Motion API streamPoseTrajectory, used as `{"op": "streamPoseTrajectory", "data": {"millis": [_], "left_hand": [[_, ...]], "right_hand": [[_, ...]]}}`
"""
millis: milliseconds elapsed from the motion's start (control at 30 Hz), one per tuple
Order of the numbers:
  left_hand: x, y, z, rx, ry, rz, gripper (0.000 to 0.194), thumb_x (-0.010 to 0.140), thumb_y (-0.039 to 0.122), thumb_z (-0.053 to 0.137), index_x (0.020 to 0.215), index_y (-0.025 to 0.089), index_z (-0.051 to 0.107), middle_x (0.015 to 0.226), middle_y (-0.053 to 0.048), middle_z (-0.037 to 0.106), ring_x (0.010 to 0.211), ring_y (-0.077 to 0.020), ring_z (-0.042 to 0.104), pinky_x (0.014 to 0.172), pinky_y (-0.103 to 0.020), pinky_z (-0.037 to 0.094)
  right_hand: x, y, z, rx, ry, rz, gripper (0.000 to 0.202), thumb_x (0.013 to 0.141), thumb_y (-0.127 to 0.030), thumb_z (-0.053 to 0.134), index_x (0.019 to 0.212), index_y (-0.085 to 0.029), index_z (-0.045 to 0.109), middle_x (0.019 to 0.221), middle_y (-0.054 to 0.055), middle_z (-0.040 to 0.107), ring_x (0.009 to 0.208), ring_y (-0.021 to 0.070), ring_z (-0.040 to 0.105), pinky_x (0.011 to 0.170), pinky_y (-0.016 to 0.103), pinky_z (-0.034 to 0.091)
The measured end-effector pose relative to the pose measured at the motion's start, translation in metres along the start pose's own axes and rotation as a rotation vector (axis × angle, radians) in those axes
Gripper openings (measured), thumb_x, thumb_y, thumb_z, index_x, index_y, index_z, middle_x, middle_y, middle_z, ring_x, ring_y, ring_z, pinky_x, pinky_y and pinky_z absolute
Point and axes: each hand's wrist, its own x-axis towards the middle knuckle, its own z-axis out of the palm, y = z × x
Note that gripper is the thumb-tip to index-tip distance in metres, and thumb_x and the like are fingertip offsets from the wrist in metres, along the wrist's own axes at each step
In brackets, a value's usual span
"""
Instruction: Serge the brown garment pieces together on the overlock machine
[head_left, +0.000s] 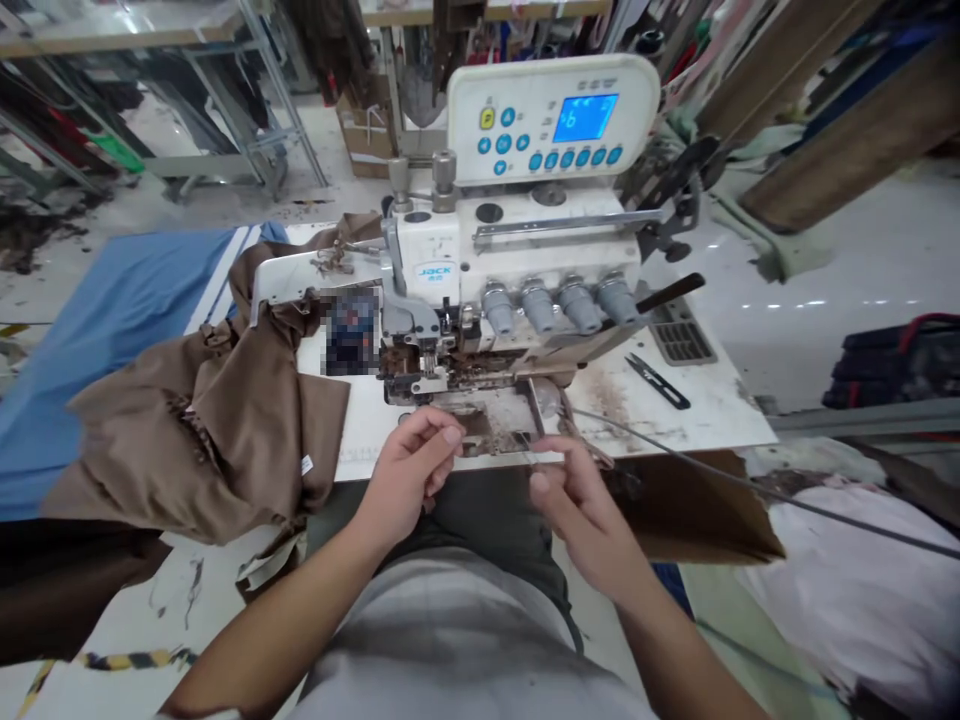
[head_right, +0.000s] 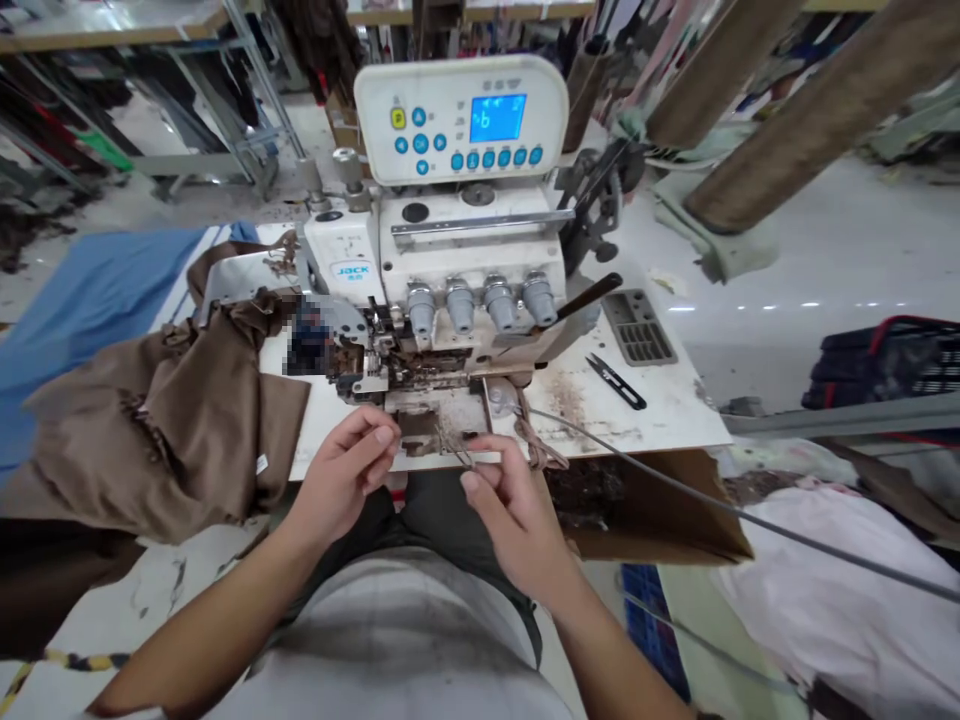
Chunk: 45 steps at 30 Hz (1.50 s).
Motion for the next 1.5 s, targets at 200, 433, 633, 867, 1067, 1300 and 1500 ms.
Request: {"op": "streamPoseTrajectory", "data": {"millis": [200, 433, 633, 867, 1067, 1300, 1500], "left_hand": [[-0.002, 0.004, 0.007, -0.102, 0.039, -0.032, 0.030, 0.086, 0.042, 0.084, 0.092, 0.018, 0.067, 0.080, 0.003, 0.060, 0.049, -0.0024, 0.038, 0.041, -0.015, 0.025], [-0.006, -0.004, 0.001, 0.108, -0.031, 0.012, 0.031, 0.090, 0.046, 0.082, 0.089, 0.018, 0.069, 0.059, 0.007, 0.047, 0.050, -0.0056, 0.037, 0.046, -0.018, 0.025], [-0.007, -0.006, -0.001, 0.176, -0.106, 0.075, 0.030, 0.093, 0.045, 0.079, 0.089, 0.017, 0.069, 0.061, 0.006, 0.051, 0.052, -0.0066, 0.038, 0.049, -0.020, 0.027], [-0.004, -0.003, -0.005, 0.226, -0.110, 0.081, 0.029, 0.093, 0.045, 0.078, 0.090, 0.017, 0.071, 0.062, 0.005, 0.052, 0.056, -0.0088, 0.045, 0.054, -0.022, 0.036], [-0.002, -0.002, -0.002, 0.170, -0.116, 0.086, 0.029, 0.092, 0.045, 0.079, 0.087, 0.018, 0.069, 0.063, 0.005, 0.055, 0.052, -0.0072, 0.044, 0.053, -0.022, 0.035], [-0.003, -0.001, -0.003, 0.200, -0.127, 0.084, 0.030, 0.093, 0.045, 0.078, 0.086, 0.017, 0.069, 0.065, 0.004, 0.053, 0.055, -0.0077, 0.045, 0.051, -0.021, 0.034], [-0.004, -0.004, -0.007, 0.292, -0.134, 0.098, 0.027, 0.097, 0.044, 0.073, 0.091, 0.018, 0.069, 0.067, 0.005, 0.052, 0.054, -0.0073, 0.045, 0.052, -0.023, 0.033]], "right_hand": [[0.007, 0.007, 0.019, -0.291, -0.020, -0.235, 0.040, 0.114, -0.047, 0.041, 0.114, -0.020, 0.071, 0.071, -0.001, 0.059, 0.062, 0.0151, 0.054, 0.061, 0.026, 0.043], [0.023, -0.004, 0.029, -0.306, 0.126, -0.379, 0.038, 0.100, -0.042, 0.071, 0.133, -0.025, 0.072, 0.085, 0.001, 0.070, 0.056, 0.0120, 0.050, 0.055, 0.025, 0.045], [0.044, -0.028, 0.029, -0.391, 0.111, -0.567, 0.014, 0.098, -0.031, 0.073, 0.105, -0.025, 0.084, 0.091, 0.006, 0.078, 0.080, 0.0212, 0.071, 0.070, 0.031, 0.057], [0.043, -0.027, 0.029, -0.451, 0.129, -0.523, 0.015, 0.100, -0.029, 0.068, 0.092, -0.023, 0.079, 0.081, 0.005, 0.076, 0.074, 0.0207, 0.070, 0.070, 0.032, 0.056], [0.046, -0.024, 0.023, -0.351, 0.017, -0.476, 0.025, 0.091, -0.035, 0.082, 0.114, -0.025, 0.081, 0.090, 0.003, 0.074, 0.060, 0.0144, 0.055, 0.055, 0.028, 0.045], [0.047, -0.014, 0.024, -0.338, 0.050, -0.482, 0.009, 0.099, -0.023, 0.072, 0.097, -0.026, 0.081, 0.083, 0.000, 0.072, 0.076, 0.0173, 0.067, 0.070, 0.029, 0.050], [0.045, -0.021, 0.023, -0.501, 0.050, -0.538, 0.010, 0.102, -0.022, 0.065, 0.093, -0.023, 0.070, 0.085, 0.002, 0.066, 0.077, 0.0181, 0.063, 0.071, 0.031, 0.047]]}}
